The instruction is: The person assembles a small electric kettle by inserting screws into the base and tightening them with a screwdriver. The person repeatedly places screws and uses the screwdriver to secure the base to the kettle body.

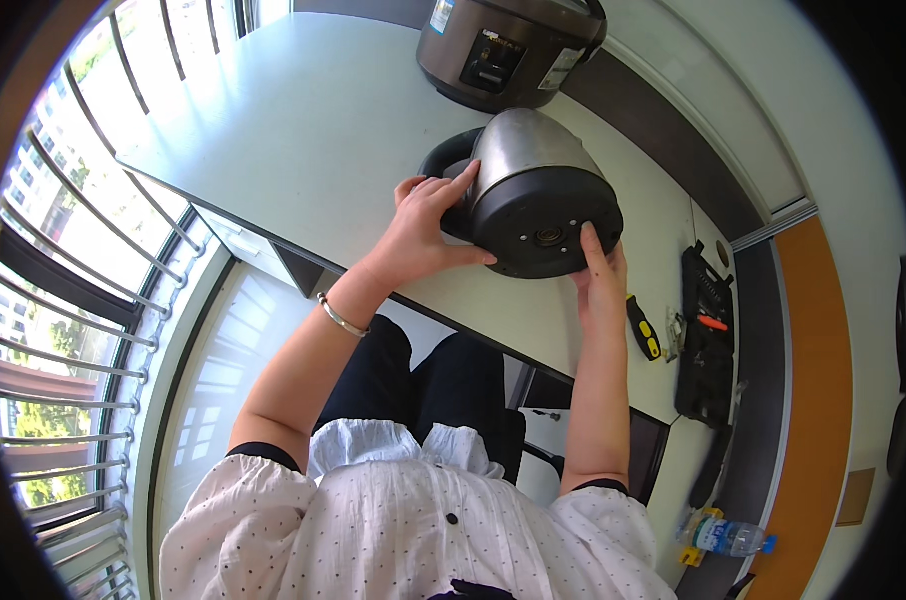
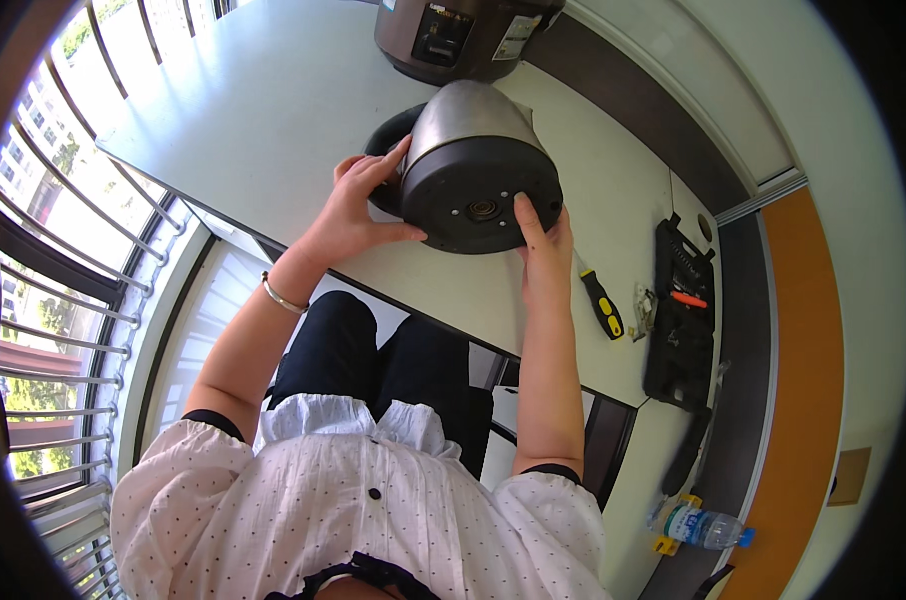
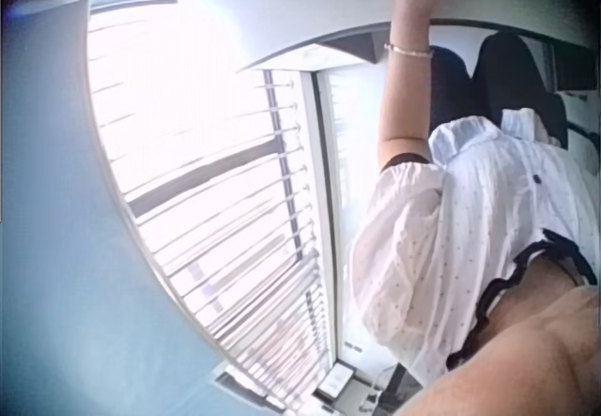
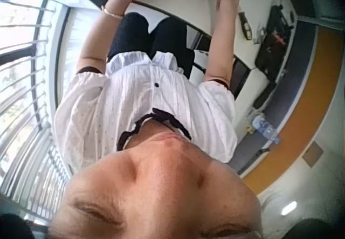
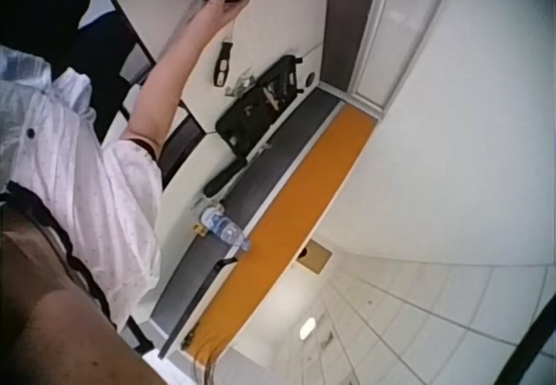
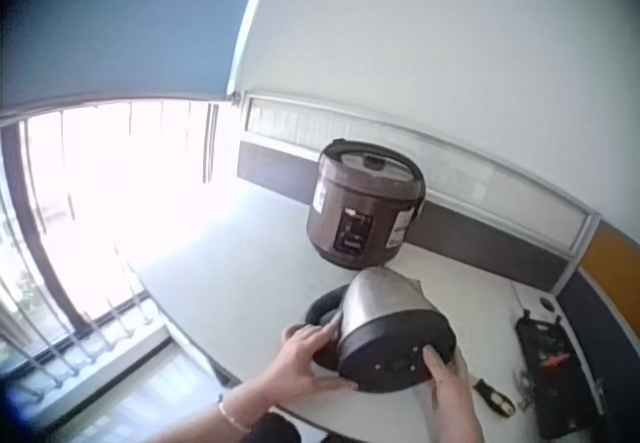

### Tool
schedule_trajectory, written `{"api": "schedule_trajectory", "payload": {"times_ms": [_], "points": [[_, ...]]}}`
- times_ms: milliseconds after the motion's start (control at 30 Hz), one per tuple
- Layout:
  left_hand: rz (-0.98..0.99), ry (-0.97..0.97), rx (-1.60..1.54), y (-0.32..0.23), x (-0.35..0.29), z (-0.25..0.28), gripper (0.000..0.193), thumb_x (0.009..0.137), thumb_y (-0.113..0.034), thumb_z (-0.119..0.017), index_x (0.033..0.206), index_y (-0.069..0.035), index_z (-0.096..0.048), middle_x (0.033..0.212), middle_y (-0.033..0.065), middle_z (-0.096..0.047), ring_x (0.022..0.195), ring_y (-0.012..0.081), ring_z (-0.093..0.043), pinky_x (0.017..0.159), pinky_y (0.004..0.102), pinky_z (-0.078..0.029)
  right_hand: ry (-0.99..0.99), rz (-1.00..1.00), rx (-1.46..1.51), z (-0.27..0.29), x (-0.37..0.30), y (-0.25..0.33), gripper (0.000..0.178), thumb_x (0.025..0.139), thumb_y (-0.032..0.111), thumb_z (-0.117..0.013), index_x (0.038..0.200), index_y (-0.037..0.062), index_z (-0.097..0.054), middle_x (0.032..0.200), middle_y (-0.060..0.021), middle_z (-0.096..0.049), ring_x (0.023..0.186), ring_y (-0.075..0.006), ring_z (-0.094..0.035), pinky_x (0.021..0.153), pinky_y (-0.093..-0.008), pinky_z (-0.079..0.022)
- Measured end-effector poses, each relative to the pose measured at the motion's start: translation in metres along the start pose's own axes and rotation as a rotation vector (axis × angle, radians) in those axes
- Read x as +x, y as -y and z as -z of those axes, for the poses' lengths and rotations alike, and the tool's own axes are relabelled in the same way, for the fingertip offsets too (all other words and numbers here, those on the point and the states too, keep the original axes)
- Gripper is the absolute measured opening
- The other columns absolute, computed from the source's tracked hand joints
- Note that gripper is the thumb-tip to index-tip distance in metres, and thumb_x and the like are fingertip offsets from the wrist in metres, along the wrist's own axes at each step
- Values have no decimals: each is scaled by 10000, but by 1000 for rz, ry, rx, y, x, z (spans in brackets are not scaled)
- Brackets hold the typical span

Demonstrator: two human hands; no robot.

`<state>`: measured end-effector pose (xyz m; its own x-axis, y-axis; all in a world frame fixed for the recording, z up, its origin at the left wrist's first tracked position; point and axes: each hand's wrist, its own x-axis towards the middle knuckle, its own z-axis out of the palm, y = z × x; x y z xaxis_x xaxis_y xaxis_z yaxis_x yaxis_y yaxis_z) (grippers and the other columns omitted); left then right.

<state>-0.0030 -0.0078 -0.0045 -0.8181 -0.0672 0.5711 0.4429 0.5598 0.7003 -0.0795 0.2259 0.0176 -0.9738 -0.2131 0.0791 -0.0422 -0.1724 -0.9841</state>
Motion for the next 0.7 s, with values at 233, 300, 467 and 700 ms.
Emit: {"api": "schedule_trajectory", "payload": {"times_ms": [233,300,467,700], "points": [[-61,-11,-5,-2,0,2,951,594,-334,-877,1409,-89,-452,884,40,-573,990,206,-524,1065,397,-229,-26,-26,64,8,3,-6,515,878,346,-691,1258,45,-517,1197,-76,-585,1083,-182,-578,902,-368,-486],[-85,-29,0,0,-1,-1,931,598,-347,-874,1396,-90,-471,875,39,-574,984,202,-526,1054,397,-244,-28,-34,57,9,4,-7,509,888,347,-680,1258,40,-514,1202,-77,-582,1086,-183,-577,887,-369,-493],[-150,-84,25,-3,-1,-6,910,604,-367,-868,1379,-79,-489,841,50,-573,922,202,-545,1028,396,-271,-25,-1,58,8,2,-9,547,915,401,-622,1297,40,-472,1190,-77,-599,1085,-193,-589,889,-374,-495],[-134,-154,22,0,-1,-6,869,606,-315,-869,1360,-69,-513,788,51,-575,863,194,-535,960,375,-337,-157,243,-342,9,-25,-2,565,880,296,-679,1328,18,-477,1265,-154,-562,1154,-255,-557,999,-404,-419]]}}
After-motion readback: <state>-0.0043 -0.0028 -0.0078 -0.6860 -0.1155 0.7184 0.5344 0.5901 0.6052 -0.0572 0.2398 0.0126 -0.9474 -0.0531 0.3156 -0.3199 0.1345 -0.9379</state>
